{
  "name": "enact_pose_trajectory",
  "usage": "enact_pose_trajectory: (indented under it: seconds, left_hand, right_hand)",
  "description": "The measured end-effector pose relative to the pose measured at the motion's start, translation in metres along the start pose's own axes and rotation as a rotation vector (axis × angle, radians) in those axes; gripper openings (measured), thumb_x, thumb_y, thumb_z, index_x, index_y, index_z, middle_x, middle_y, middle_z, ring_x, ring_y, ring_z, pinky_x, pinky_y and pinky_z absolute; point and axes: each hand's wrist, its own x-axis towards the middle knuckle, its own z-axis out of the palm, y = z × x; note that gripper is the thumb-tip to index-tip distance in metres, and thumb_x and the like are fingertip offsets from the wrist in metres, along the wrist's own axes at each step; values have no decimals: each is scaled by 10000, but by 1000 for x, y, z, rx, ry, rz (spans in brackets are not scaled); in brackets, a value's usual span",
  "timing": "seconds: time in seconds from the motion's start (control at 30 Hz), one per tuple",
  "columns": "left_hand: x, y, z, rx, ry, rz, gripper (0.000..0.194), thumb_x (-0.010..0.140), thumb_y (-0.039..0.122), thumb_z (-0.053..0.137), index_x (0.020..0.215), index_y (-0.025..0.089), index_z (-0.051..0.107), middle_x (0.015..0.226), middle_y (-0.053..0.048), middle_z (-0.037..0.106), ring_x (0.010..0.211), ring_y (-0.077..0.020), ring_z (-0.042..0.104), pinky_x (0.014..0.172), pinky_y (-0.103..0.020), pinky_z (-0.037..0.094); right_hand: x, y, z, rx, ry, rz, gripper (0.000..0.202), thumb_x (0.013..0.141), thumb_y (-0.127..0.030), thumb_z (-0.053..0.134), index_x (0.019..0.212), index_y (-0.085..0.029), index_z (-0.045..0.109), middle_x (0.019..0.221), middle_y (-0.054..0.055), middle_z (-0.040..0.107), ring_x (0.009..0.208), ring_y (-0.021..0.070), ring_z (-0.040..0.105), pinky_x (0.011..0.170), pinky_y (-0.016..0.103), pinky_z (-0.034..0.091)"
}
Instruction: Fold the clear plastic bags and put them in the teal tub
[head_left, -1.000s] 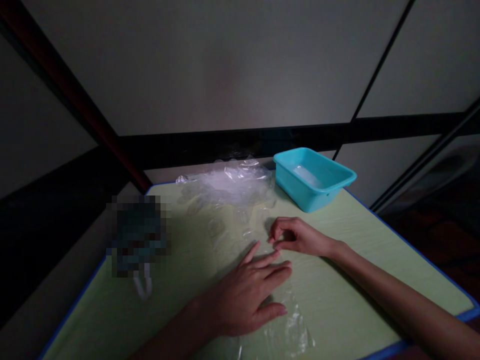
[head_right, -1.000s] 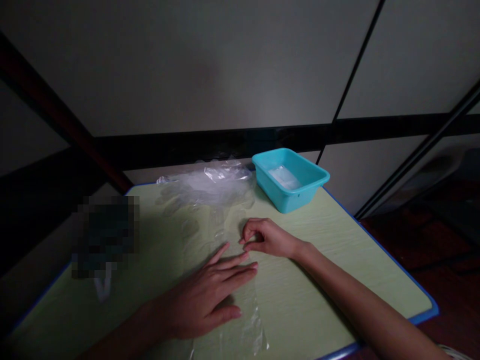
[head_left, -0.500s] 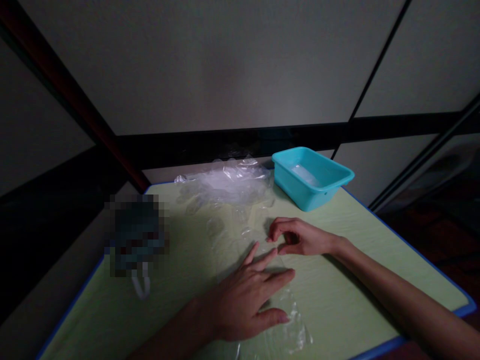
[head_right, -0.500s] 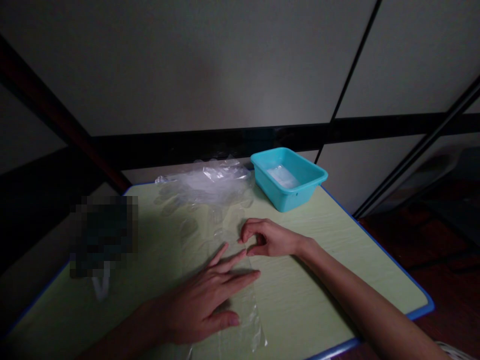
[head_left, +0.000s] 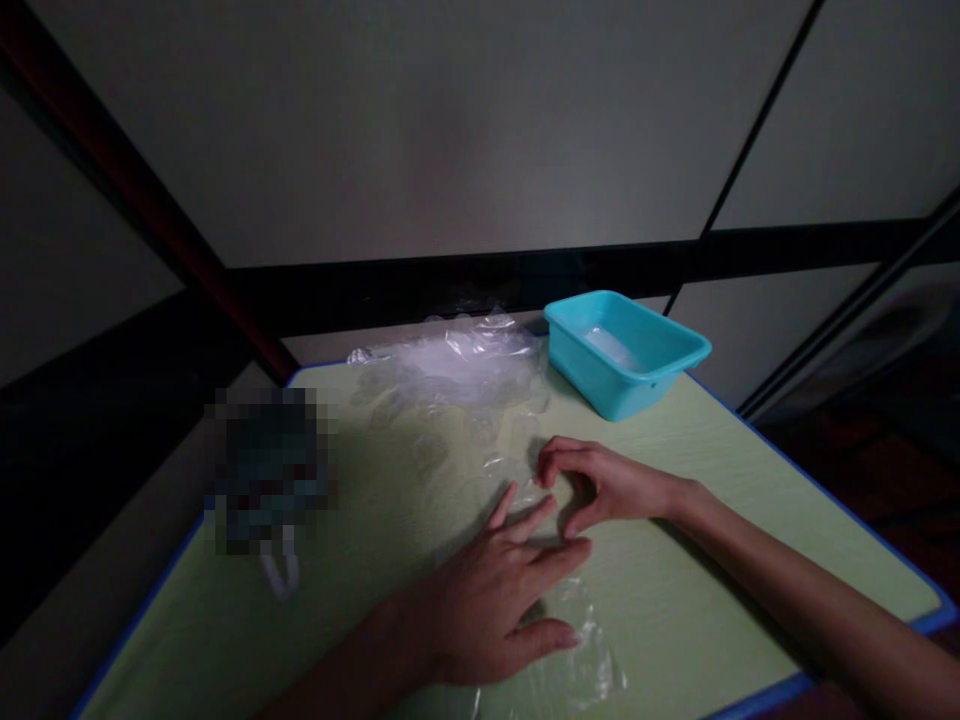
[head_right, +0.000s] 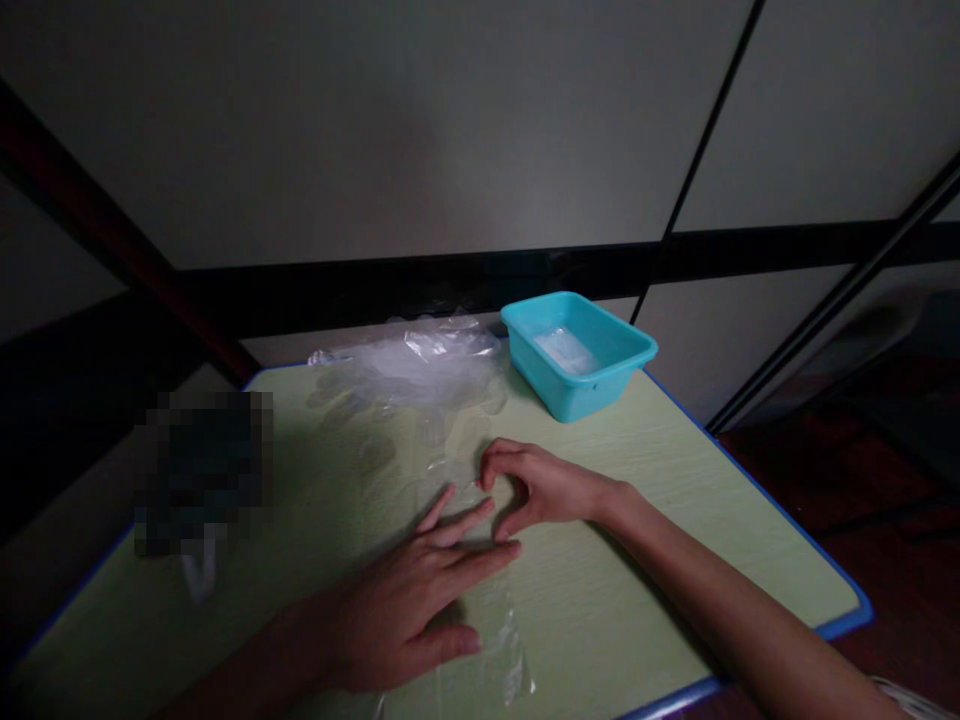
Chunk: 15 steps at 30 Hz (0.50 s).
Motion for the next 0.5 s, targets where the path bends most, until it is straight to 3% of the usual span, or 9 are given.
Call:
enact_pose_trajectory:
  seconds: [0.2,0.37,0.5]
  left_hand:
    - [-1,2,-5,-72,-11,-36,536,850,382,483,1335,225,319,1357,-56,398,1322,-269,105,1037,-546,2]
    - [-4,-2,-7,-200,10,-48,463,882,327,442,1327,290,322,1369,6,382,1323,-234,132,1042,-529,-17]
    - [-5,-7,-6,-250,55,4,437,892,347,422,1318,303,333,1367,40,379,1327,-224,110,1041,-516,-57]
  right_hand:
    - [-1,0,0,60,-1,7,387,630,-354,740,888,-147,539,944,58,526,855,171,503,709,283,425]
    - [-1,5,-1,448,16,140,274,763,-296,623,949,-132,508,945,82,578,835,155,564,658,274,453]
    - [0,11,-1,512,73,146,264,807,-335,561,946,-131,470,942,106,605,902,169,589,737,315,458]
